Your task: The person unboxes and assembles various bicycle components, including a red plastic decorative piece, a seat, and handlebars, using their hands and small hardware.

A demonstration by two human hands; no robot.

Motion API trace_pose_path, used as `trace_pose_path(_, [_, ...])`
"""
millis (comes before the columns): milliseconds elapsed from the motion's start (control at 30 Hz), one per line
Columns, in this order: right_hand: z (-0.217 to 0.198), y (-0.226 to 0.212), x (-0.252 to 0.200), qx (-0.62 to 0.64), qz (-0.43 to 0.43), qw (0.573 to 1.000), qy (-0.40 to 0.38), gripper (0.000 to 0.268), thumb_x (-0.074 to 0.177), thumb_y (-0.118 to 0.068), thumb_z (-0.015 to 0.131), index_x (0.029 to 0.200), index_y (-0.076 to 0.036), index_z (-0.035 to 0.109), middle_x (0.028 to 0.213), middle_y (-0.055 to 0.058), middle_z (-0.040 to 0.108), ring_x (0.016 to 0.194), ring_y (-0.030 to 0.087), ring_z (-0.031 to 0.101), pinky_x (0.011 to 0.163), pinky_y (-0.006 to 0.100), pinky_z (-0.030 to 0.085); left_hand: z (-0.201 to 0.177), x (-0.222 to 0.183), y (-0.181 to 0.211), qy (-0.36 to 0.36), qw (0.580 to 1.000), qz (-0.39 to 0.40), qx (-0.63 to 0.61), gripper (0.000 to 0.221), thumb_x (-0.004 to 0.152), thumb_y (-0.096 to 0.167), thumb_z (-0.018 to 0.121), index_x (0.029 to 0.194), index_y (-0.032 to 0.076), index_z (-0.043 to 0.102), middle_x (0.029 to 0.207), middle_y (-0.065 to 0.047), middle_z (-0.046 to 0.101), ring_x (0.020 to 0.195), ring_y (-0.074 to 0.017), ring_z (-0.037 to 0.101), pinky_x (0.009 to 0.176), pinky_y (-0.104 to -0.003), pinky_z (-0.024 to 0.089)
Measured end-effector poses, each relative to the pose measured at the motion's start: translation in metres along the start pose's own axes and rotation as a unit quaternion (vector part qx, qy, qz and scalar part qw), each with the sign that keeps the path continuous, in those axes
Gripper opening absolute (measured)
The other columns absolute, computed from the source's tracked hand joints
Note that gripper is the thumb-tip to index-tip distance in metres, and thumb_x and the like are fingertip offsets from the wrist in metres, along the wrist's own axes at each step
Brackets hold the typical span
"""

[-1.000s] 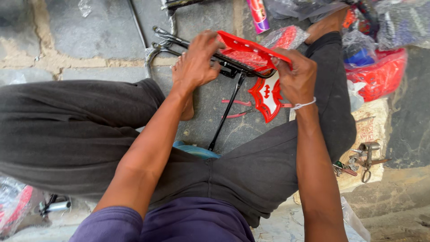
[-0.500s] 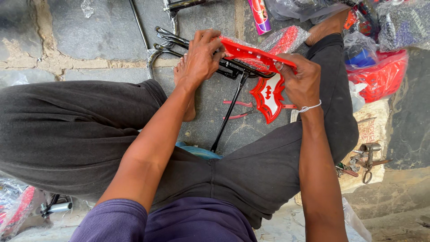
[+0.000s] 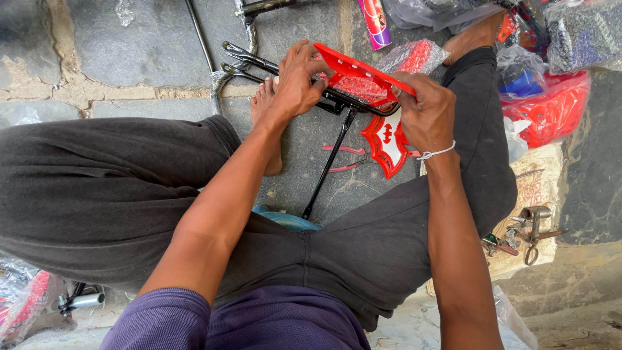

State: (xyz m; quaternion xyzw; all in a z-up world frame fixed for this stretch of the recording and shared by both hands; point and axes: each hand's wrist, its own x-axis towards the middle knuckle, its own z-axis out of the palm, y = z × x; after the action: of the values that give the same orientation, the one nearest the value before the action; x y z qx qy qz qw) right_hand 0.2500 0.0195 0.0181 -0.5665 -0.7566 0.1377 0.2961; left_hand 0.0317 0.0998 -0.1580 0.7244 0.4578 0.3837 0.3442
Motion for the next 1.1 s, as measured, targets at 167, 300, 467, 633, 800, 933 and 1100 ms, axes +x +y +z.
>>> trace_pose_path(167, [0.000, -0.003, -0.006, -0.018, -0.018, 1.000, 0.005, 0.031, 0.090, 0.010, 0.064, 0.117, -0.001, 0.074, 0.107, 0.019, 0.074, 0.093, 0.032, 0.075, 0.079, 0.037, 0.057, 0.000, -0.008, -0.003, -0.019, 0.999, 0.035, 0.029, 0.014, 0.085, 0.015, 0.079, 0.099, 0.014, 0.078, 0.158, -0.015, 0.042, 0.154, -0.0424, 0.017, 0.123, -0.063, 0.014])
trace_pose_path(300, [0.002, -0.003, -0.007, -0.028, -0.036, 0.999, 0.010, 0.036, 0.086, 0.013, 0.061, 0.117, -0.002, 0.073, 0.107, 0.019, 0.074, 0.095, 0.035, 0.074, 0.082, 0.038, 0.058, 0.001, -0.010, 0.000, -0.005, 0.998, 0.052, 0.047, 0.012, 0.090, 0.016, 0.080, 0.102, 0.015, 0.078, 0.159, -0.012, 0.040, 0.154, -0.0429, 0.014, 0.123, -0.064, 0.010])
trace_pose_path(467, [0.001, -0.003, -0.011, -0.026, -0.018, 0.999, -0.008, 0.044, 0.080, 0.015, 0.056, 0.117, -0.002, 0.073, 0.107, 0.019, 0.073, 0.092, 0.035, 0.073, 0.081, 0.040, 0.057, 0.006, -0.011, 0.004, 0.006, 0.991, 0.088, 0.097, 0.026, 0.095, 0.013, 0.074, 0.119, 0.021, 0.075, 0.157, -0.009, 0.042, 0.153, -0.0389, 0.019, 0.124, -0.064, 0.013])
trace_pose_path(633, [0.005, 0.001, -0.012, -0.040, -0.048, 0.998, 0.008, 0.043, 0.080, 0.014, 0.056, 0.117, -0.002, 0.073, 0.110, 0.019, 0.073, 0.099, 0.036, 0.073, 0.086, 0.040, 0.058, 0.004, -0.011, 0.002, -0.027, 0.981, 0.093, 0.166, 0.040, 0.093, 0.003, 0.066, 0.129, 0.019, 0.071, 0.155, -0.007, 0.047, 0.154, -0.0386, 0.023, 0.123, -0.065, 0.014])
trace_pose_path(800, [0.010, 0.002, -0.011, -0.024, -0.003, 0.999, 0.024, 0.025, 0.093, 0.005, 0.067, 0.116, -0.002, 0.073, 0.108, 0.019, 0.074, 0.093, 0.034, 0.074, 0.078, 0.039, 0.056, 0.008, -0.008, 0.006, -0.016, 0.985, 0.081, 0.149, 0.034, 0.093, 0.004, 0.067, 0.124, 0.020, 0.070, 0.148, -0.008, 0.052, 0.151, -0.0354, 0.029, 0.121, -0.068, 0.016])
trace_pose_path(933, [0.007, 0.003, -0.014, -0.035, -0.020, 0.999, 0.024, 0.029, 0.091, 0.007, 0.063, 0.116, -0.001, 0.073, 0.110, 0.018, 0.074, 0.092, 0.034, 0.074, 0.076, 0.038, 0.057, 0.001, -0.008, 0.019, 0.002, 0.988, 0.063, 0.139, 0.028, 0.092, 0.011, 0.073, 0.120, 0.014, 0.068, 0.139, -0.018, 0.051, 0.147, -0.0412, 0.029, 0.116, -0.067, 0.016])
trace_pose_path(1100, [0.005, 0.001, -0.018, -0.033, -0.013, 0.999, 0.023, 0.030, 0.091, 0.007, 0.064, 0.117, -0.002, 0.074, 0.106, 0.017, 0.074, 0.089, 0.033, 0.074, 0.076, 0.038, 0.056, -0.015, -0.013, 0.017, -0.009, 0.989, 0.043, 0.138, 0.039, 0.096, 0.010, 0.070, 0.134, 0.010, 0.060, 0.139, -0.013, 0.054, 0.135, -0.0361, 0.045, 0.116, -0.054, 0.036])
